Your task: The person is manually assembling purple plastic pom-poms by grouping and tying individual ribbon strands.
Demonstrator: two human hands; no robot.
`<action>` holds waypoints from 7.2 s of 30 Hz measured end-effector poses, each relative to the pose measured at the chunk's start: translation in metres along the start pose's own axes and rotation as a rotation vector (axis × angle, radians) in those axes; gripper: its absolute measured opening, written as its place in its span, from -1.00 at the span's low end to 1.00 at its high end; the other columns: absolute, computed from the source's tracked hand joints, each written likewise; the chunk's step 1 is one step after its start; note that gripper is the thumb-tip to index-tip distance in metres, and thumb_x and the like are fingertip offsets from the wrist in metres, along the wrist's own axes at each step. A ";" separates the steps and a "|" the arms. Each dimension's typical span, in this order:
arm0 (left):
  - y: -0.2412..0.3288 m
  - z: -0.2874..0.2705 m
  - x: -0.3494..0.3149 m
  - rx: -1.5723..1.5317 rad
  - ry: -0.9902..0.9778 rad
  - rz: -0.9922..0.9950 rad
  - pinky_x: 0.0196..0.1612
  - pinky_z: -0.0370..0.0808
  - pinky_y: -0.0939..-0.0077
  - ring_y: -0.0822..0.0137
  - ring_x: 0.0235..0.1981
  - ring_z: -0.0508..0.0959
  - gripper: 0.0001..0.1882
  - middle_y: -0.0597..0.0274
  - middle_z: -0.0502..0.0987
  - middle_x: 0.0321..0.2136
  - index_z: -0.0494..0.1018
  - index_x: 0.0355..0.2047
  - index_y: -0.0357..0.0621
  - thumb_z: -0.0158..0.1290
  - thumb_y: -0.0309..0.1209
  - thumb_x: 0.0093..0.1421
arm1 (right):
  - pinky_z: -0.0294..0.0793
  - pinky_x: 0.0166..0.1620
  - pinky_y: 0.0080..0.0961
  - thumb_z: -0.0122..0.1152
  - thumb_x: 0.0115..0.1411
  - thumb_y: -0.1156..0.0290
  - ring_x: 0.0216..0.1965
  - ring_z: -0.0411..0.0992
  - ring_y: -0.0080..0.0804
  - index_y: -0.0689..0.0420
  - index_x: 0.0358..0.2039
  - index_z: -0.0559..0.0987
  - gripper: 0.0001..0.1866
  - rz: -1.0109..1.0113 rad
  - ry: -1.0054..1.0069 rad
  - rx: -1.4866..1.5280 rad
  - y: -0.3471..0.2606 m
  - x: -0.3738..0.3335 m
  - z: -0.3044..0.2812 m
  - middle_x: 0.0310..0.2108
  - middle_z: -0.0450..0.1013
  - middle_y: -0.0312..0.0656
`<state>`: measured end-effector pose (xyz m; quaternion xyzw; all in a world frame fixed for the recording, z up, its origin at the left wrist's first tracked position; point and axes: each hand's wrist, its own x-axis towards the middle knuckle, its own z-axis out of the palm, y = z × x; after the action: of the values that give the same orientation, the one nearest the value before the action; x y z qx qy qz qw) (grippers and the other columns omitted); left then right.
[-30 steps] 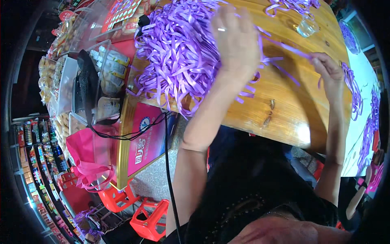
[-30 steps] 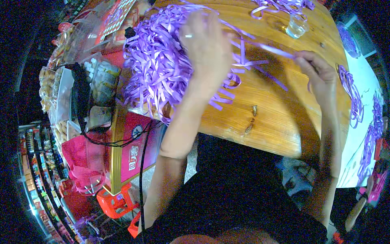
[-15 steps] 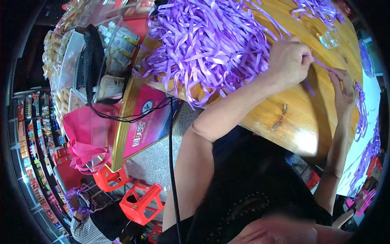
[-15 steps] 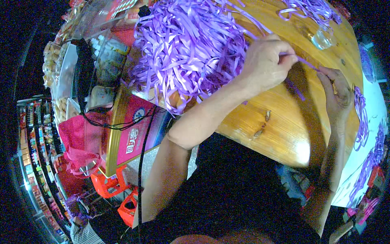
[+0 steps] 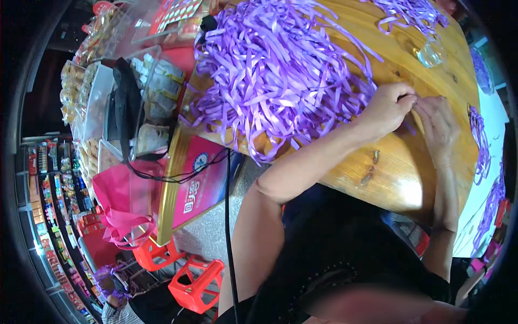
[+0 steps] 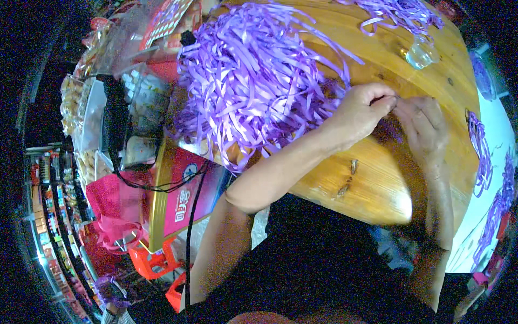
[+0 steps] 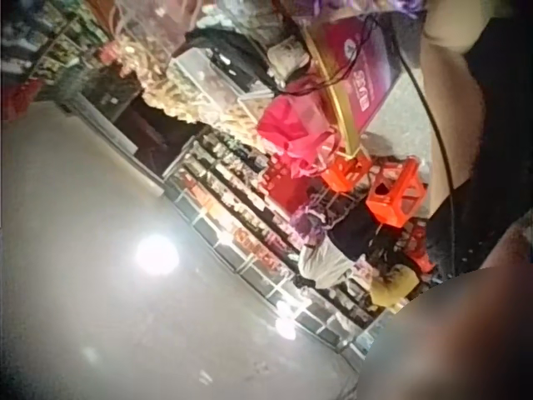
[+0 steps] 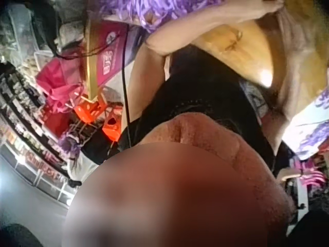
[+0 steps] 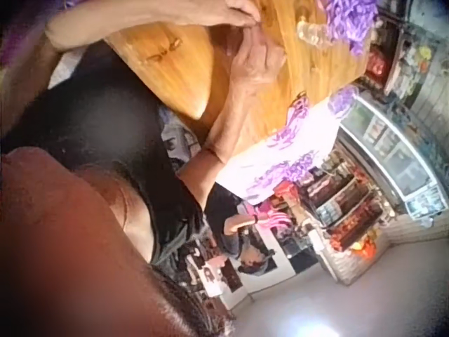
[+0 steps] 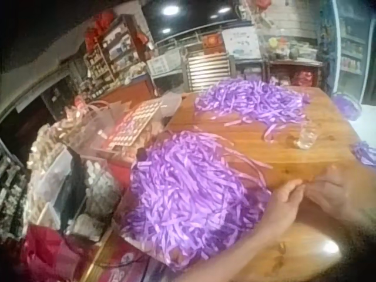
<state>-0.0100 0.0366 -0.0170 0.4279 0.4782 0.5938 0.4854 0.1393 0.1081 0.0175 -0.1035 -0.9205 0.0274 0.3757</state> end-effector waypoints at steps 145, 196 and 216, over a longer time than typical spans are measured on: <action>0.001 -0.002 -0.009 -0.257 0.065 -0.209 -0.70 0.00 0.79 0.72 -0.71 0.19 -0.81 0.50 0.42 -0.60 0.54 -0.33 -0.21 0.24 -0.39 0.09 | 0.26 -0.33 -0.56 0.25 -0.10 0.45 -0.41 0.35 -0.51 0.10 -0.44 0.58 -0.86 -0.235 0.050 -0.165 0.022 -0.015 -0.009 -0.46 0.43 -0.35; -0.001 -0.002 -0.013 -0.545 0.004 -0.116 -0.56 0.17 0.70 0.61 -0.61 0.25 -0.87 0.34 0.44 -0.53 0.48 -0.30 -0.26 0.12 -0.47 0.17 | 0.38 -0.31 -0.49 0.32 0.02 0.48 -0.39 0.43 -0.38 0.16 -0.37 0.58 -0.86 -0.049 0.222 0.159 0.016 -0.017 0.010 -0.43 0.49 -0.25; 0.005 0.005 -0.017 -0.328 0.055 -0.120 -0.59 0.12 0.86 0.73 -0.61 0.27 -0.84 0.44 0.49 -0.50 0.52 -0.26 -0.27 0.17 -0.55 0.11 | 0.40 -0.30 -0.66 0.16 0.07 0.51 -0.40 0.39 -0.65 0.22 -0.45 0.51 -0.94 0.691 0.134 0.919 -0.011 -0.017 -0.005 -0.50 0.46 -0.33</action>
<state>-0.0034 0.0205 -0.0115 0.2972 0.4128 0.6452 0.5701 0.1534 0.0937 0.0109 -0.2260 -0.7013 0.5387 0.4086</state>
